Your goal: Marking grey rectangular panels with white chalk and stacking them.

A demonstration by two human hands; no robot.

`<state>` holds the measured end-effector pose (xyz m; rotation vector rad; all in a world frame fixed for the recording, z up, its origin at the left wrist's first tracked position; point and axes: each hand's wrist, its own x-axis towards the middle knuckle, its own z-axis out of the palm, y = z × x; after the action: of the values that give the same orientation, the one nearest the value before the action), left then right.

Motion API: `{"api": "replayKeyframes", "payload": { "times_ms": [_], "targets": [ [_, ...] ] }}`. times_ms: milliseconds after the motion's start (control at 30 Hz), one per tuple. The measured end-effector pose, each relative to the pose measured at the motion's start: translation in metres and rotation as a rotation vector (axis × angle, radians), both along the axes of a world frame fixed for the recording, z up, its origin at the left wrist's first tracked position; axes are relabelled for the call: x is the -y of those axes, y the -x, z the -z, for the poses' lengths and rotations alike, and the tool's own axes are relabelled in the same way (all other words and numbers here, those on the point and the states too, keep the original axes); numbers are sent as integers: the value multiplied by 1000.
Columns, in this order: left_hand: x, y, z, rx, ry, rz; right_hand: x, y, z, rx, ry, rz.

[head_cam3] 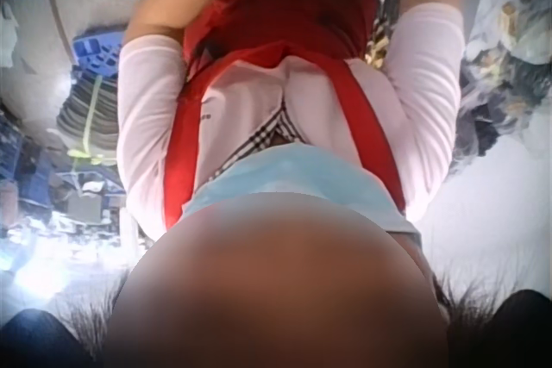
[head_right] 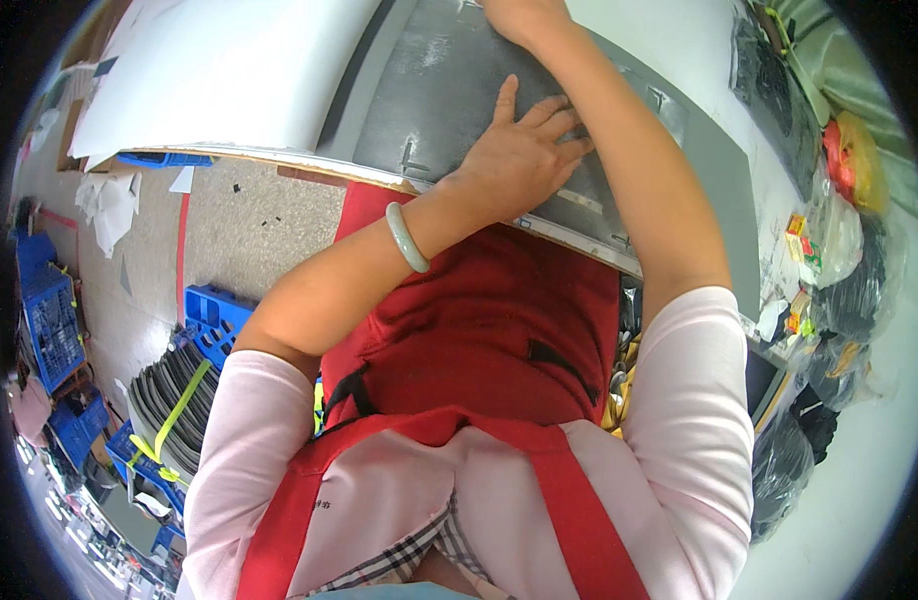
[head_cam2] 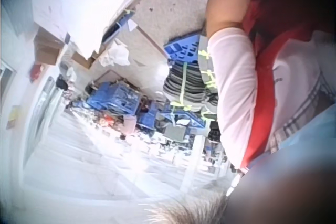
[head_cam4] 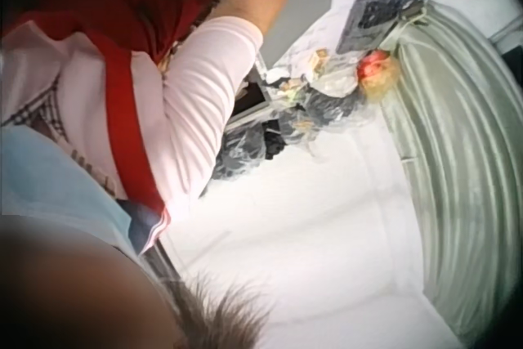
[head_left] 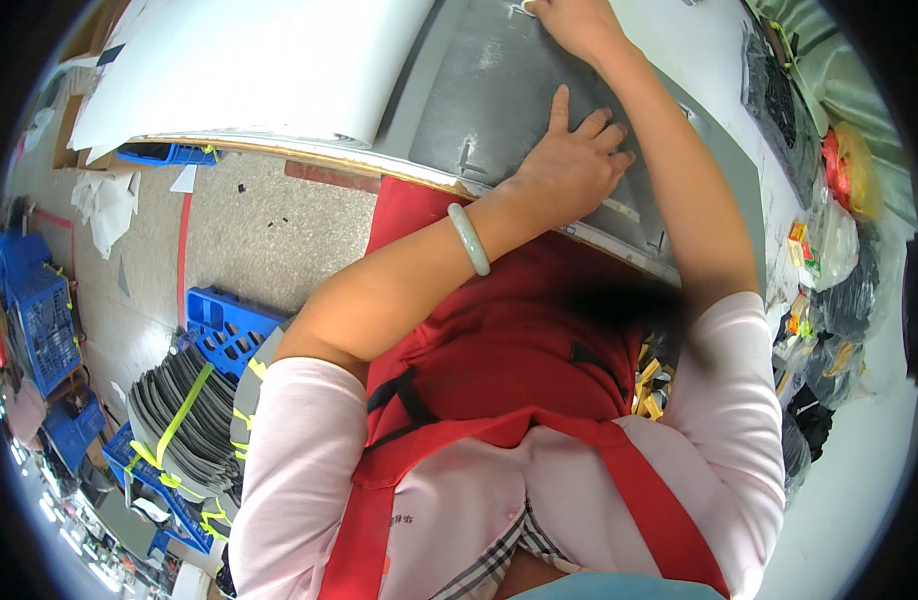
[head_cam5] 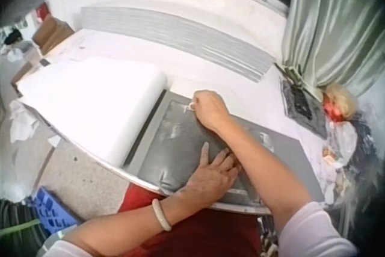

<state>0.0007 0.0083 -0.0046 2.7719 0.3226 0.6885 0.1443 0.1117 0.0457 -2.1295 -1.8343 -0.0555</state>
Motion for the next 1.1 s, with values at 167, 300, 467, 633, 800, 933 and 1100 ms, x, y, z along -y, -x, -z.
{"api": "replayKeyframes", "payload": {
  "times_ms": [167,300,467,633,800,933,1100],
  "targets": [
    [3,-9,-8,44,-19,40,3,-45,30,-1125,-126,-148],
    [-2,3,-8,-62,-44,35,-8,4,8,-702,-6,178],
    [-1,0,1,56,-42,15,23,20,-4,-934,112,136],
    [0,-9,16,-26,153,20,77,65,-20,-942,273,43],
    [2,7,0,-83,-161,26,106,97,-27,-899,407,-85],
    [0,8,-1,-63,-77,53,100,102,-12,-880,375,-89],
    [-1,6,2,-91,-92,51,98,106,-15,-608,520,-237]
  ]
}}
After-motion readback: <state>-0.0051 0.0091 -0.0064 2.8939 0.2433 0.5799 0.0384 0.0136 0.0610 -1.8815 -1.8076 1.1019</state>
